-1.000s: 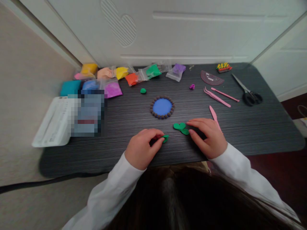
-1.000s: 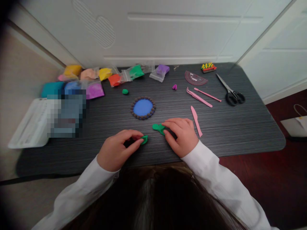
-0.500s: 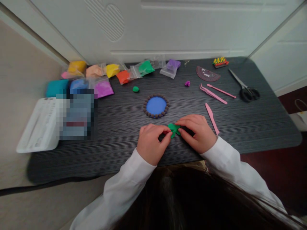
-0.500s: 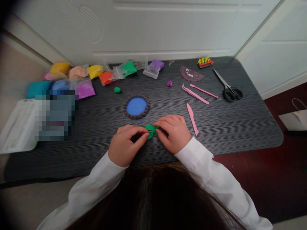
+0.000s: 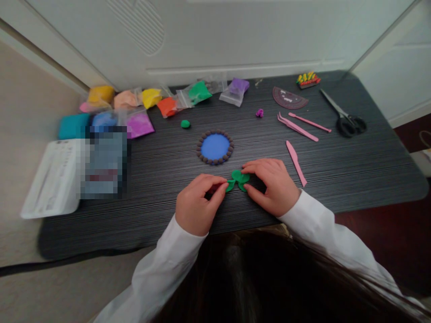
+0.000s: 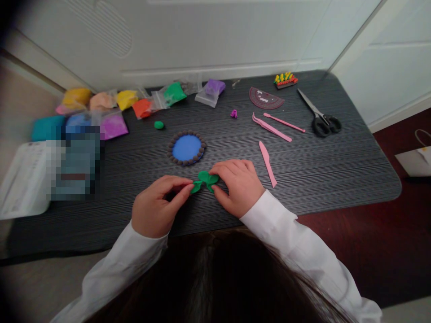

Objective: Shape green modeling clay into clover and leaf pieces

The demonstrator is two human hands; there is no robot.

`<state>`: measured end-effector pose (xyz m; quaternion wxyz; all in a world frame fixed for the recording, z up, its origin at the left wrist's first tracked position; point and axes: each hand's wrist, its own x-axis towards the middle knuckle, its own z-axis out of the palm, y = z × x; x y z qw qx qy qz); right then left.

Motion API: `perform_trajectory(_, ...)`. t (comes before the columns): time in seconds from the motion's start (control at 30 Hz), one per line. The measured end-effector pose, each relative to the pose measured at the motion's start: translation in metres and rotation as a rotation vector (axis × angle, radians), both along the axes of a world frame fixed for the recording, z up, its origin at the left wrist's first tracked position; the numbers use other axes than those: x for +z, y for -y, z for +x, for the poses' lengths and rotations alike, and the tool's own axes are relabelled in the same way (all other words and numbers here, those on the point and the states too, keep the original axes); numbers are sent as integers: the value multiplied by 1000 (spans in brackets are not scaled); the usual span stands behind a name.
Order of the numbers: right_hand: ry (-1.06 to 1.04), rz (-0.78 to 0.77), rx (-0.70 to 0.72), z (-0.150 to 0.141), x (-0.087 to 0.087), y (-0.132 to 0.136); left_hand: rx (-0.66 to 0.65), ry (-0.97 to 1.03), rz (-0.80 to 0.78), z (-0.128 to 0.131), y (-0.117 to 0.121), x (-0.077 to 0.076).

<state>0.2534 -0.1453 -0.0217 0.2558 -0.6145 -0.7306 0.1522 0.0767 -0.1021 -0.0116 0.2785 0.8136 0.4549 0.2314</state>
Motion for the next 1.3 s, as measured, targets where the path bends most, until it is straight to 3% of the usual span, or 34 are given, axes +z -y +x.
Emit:
perform_trajectory(0.3,-329,-1,-71,-14,1,2,45,185,-131,-9,-4,-3)
perform_trajectory(0.47,-109,-5,-149,-19,0,-1,177,376,-289,-8,-4,-3)
perform_trajectory(0.63,32,3,-182,-20,-5,-3,193,492,-352,-7,-4,-7)
perform_trajectory(0.77,13,88,-209,-19,-4,-2,209,594,-460,-4,-3,-9)
perform_trajectory(0.97,-30,235,-73,-21,0,2,222,758,-527,6,1,-10)
perform_trajectory(1.1,-55,270,-80,-21,0,2,197,868,-581,6,1,-11)
perform_trajectory(1.3,-107,339,-113,-22,3,4,182,1076,-924,1,-3,-10)
